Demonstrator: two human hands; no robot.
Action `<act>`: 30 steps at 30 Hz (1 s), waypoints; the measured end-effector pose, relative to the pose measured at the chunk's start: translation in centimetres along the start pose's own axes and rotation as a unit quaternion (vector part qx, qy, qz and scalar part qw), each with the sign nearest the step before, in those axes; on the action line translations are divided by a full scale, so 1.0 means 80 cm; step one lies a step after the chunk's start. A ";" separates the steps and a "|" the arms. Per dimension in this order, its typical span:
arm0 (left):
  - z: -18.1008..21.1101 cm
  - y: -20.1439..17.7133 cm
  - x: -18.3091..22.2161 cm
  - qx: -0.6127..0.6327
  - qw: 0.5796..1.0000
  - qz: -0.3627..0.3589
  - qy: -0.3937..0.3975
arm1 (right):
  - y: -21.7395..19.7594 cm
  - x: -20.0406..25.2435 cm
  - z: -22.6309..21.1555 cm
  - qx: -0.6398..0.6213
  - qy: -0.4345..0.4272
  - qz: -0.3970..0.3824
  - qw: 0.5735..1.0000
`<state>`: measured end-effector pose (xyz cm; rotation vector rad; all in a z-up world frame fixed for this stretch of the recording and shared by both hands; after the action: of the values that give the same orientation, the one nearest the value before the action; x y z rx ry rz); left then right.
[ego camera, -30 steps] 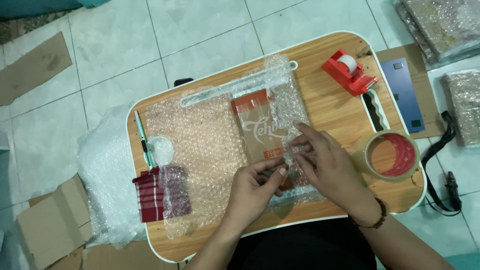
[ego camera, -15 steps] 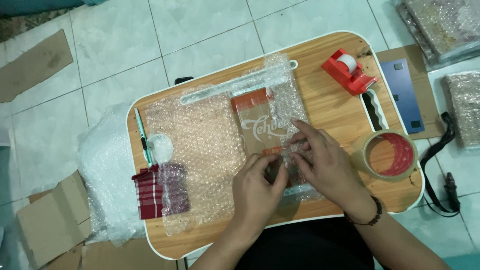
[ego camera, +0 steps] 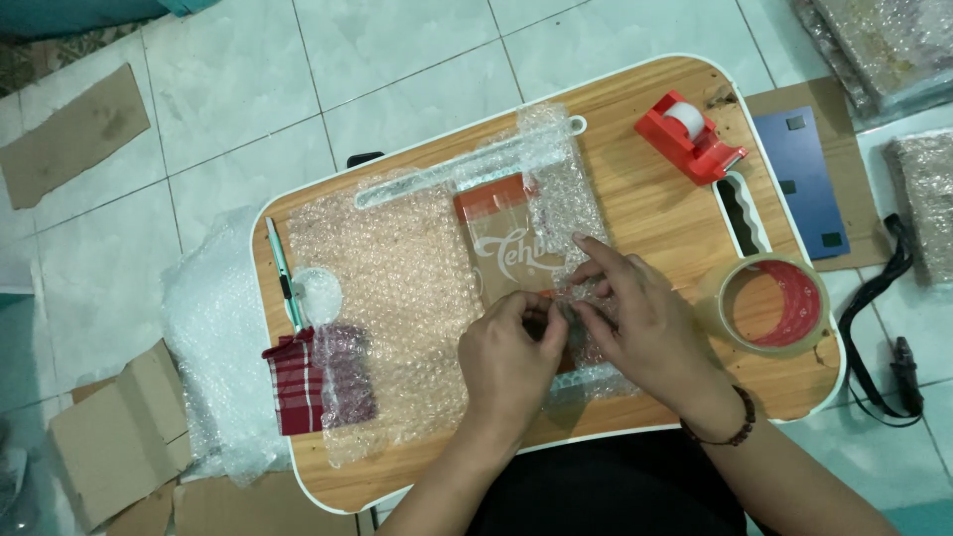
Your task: Wrapping a box in bubble wrap and securing it with tape
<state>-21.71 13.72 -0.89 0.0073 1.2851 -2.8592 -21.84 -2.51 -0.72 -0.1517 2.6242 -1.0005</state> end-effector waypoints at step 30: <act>-0.005 0.003 -0.005 -0.136 0.981 -0.141 -0.012 | 0.001 -0.003 -0.011 0.070 0.007 -0.030 0.997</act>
<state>-21.34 13.87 -1.31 -0.2270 1.7939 -2.8583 -21.91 -1.89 -0.11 -0.1925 2.5659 -1.2055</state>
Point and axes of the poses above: each hand's wrist, its own x-axis away from the middle knuckle, its own y-axis out of the palm, z = x × y, the point moved 3 cm from there along -x, towards the middle knuckle
